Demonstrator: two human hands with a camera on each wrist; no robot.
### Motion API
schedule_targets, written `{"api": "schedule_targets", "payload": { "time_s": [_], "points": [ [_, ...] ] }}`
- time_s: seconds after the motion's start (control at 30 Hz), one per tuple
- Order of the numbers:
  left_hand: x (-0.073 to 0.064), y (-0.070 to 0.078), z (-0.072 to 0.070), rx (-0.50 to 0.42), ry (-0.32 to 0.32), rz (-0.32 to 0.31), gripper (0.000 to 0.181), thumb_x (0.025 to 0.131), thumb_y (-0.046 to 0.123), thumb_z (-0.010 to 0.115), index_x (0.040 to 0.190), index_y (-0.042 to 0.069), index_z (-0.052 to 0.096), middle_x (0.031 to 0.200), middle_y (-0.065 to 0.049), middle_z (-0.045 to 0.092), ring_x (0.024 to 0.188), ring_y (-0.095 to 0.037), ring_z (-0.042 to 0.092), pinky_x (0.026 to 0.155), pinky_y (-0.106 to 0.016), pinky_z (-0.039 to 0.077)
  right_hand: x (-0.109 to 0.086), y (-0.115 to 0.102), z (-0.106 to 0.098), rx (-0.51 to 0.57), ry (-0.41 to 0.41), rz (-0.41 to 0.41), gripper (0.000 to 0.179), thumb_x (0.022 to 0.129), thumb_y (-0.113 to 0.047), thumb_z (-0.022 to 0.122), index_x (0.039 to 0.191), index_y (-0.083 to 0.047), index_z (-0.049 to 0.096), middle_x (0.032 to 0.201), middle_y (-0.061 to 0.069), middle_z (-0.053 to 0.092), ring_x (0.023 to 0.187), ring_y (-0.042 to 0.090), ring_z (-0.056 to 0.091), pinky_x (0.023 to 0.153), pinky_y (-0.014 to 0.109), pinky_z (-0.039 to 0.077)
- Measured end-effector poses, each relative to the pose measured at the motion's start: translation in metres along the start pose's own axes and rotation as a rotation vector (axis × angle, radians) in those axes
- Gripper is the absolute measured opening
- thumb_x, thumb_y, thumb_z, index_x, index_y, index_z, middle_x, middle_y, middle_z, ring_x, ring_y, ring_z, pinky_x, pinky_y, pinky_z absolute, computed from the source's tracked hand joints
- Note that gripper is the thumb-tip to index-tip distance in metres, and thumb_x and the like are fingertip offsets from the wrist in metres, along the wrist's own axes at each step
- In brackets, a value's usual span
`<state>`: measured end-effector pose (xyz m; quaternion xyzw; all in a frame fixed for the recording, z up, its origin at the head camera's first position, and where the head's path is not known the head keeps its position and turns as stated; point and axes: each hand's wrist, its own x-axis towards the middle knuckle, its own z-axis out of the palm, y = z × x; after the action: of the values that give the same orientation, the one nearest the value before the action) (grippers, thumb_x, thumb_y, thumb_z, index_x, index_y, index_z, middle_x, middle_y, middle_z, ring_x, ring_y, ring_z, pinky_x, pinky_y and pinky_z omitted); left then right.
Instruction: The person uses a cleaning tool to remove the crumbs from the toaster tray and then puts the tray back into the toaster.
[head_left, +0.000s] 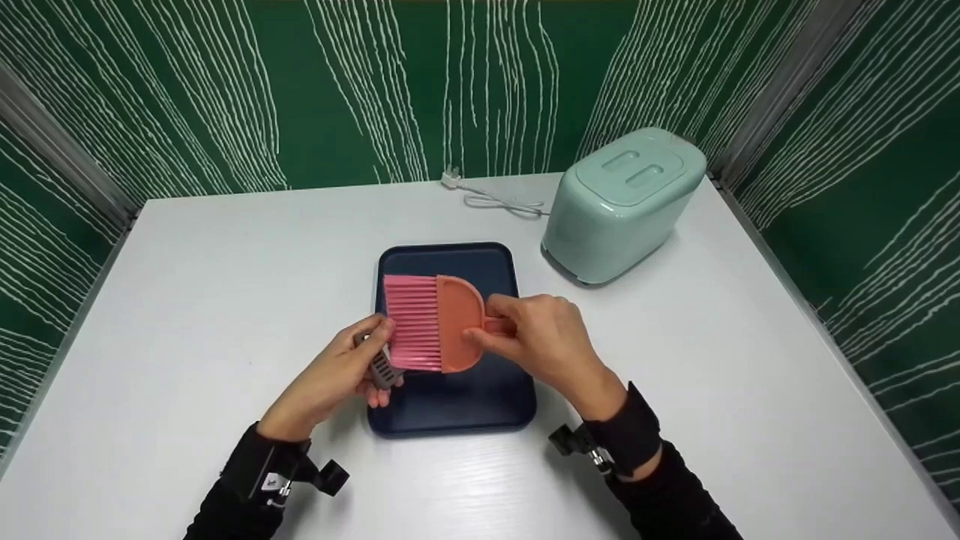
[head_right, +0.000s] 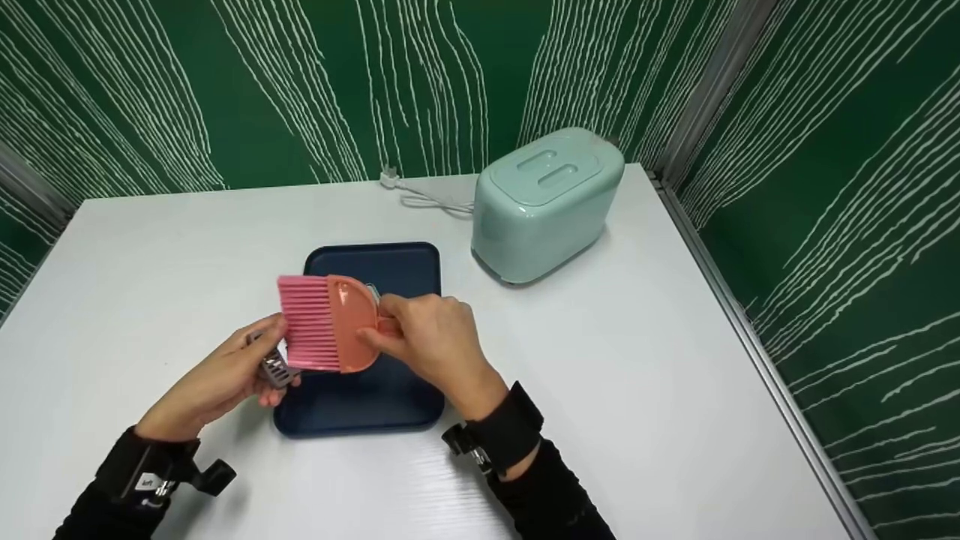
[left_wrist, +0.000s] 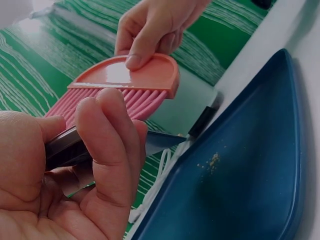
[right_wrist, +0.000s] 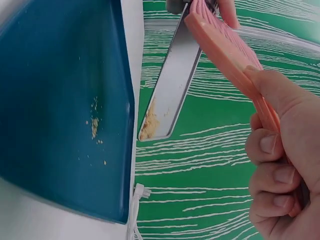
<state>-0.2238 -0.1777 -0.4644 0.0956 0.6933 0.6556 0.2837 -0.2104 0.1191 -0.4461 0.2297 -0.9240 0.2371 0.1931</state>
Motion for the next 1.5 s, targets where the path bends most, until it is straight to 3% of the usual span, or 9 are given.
{"api": "schedule_targets", "payload": {
  "time_s": [0.17, 0.47, 0.73, 0.97, 1.23, 1.5],
  "points": [
    [0.001, 0.0, 0.0, 0.008, 0.009, 0.003, 0.041, 0.117, 0.046, 0.04, 0.123, 0.007, 0.051, 0.082, -0.008, 0.072, 0.051, -0.008, 0.064, 0.049, -0.022, 0.056, 0.0, 0.004, -0.004, -0.025, 0.0, 0.0, 0.046, 0.091, -0.046, 0.087, 0.071, -0.018, 0.056, 0.057, -0.011, 0.047, 0.053, 0.003, 0.042, 0.052, 0.022, 0.023],
    [0.0, 0.001, 0.0, 0.028, 0.014, -0.007, 0.041, 0.117, 0.044, 0.041, 0.126, 0.006, 0.052, 0.085, -0.01, 0.071, 0.052, -0.009, 0.063, 0.05, -0.021, 0.055, 0.001, 0.018, -0.007, -0.097, 0.034, -0.007, 0.041, 0.09, -0.042, 0.088, 0.072, -0.017, 0.061, 0.057, -0.006, 0.056, 0.052, 0.008, 0.05, 0.049, 0.024, 0.028],
    [0.0, 0.0, -0.001, 0.016, 0.008, -0.003, 0.042, 0.117, 0.045, 0.043, 0.125, 0.005, 0.052, 0.084, -0.01, 0.071, 0.052, -0.008, 0.064, 0.05, -0.021, 0.055, 0.0, 0.034, -0.011, -0.149, 0.033, 0.056, 0.039, 0.09, -0.041, 0.088, 0.072, -0.018, 0.061, 0.058, -0.007, 0.055, 0.053, 0.013, 0.052, 0.048, 0.028, 0.029],
    [-0.001, 0.0, -0.001, 0.009, 0.007, 0.004, 0.037, 0.117, 0.045, 0.043, 0.12, 0.008, 0.05, 0.081, -0.008, 0.072, 0.05, -0.008, 0.064, 0.048, -0.02, 0.054, -0.001, 0.042, -0.016, -0.176, 0.021, 0.141, 0.047, 0.087, -0.044, 0.089, 0.068, -0.019, 0.055, 0.057, -0.008, 0.049, 0.052, 0.014, 0.045, 0.049, 0.029, 0.024],
    [-0.002, -0.001, -0.003, 0.011, 0.013, -0.002, 0.036, 0.116, 0.045, 0.046, 0.114, 0.01, 0.049, 0.08, -0.008, 0.071, 0.049, -0.009, 0.063, 0.049, -0.021, 0.055, -0.001, 0.048, -0.023, -0.179, 0.046, 0.189, 0.046, 0.089, -0.044, 0.089, 0.068, -0.018, 0.056, 0.058, -0.006, 0.052, 0.053, 0.016, 0.046, 0.049, 0.03, 0.026],
    [-0.002, 0.001, -0.001, 0.005, 0.009, 0.006, 0.029, 0.117, 0.037, 0.047, 0.11, 0.008, 0.047, 0.078, -0.008, 0.07, 0.049, -0.008, 0.063, 0.048, -0.021, 0.055, 0.0, 0.052, -0.033, -0.129, 0.128, 0.256, 0.035, 0.092, -0.043, 0.086, 0.077, -0.016, 0.07, 0.068, 0.001, 0.076, 0.062, 0.025, 0.071, 0.051, 0.038, 0.045]
  ]
}}
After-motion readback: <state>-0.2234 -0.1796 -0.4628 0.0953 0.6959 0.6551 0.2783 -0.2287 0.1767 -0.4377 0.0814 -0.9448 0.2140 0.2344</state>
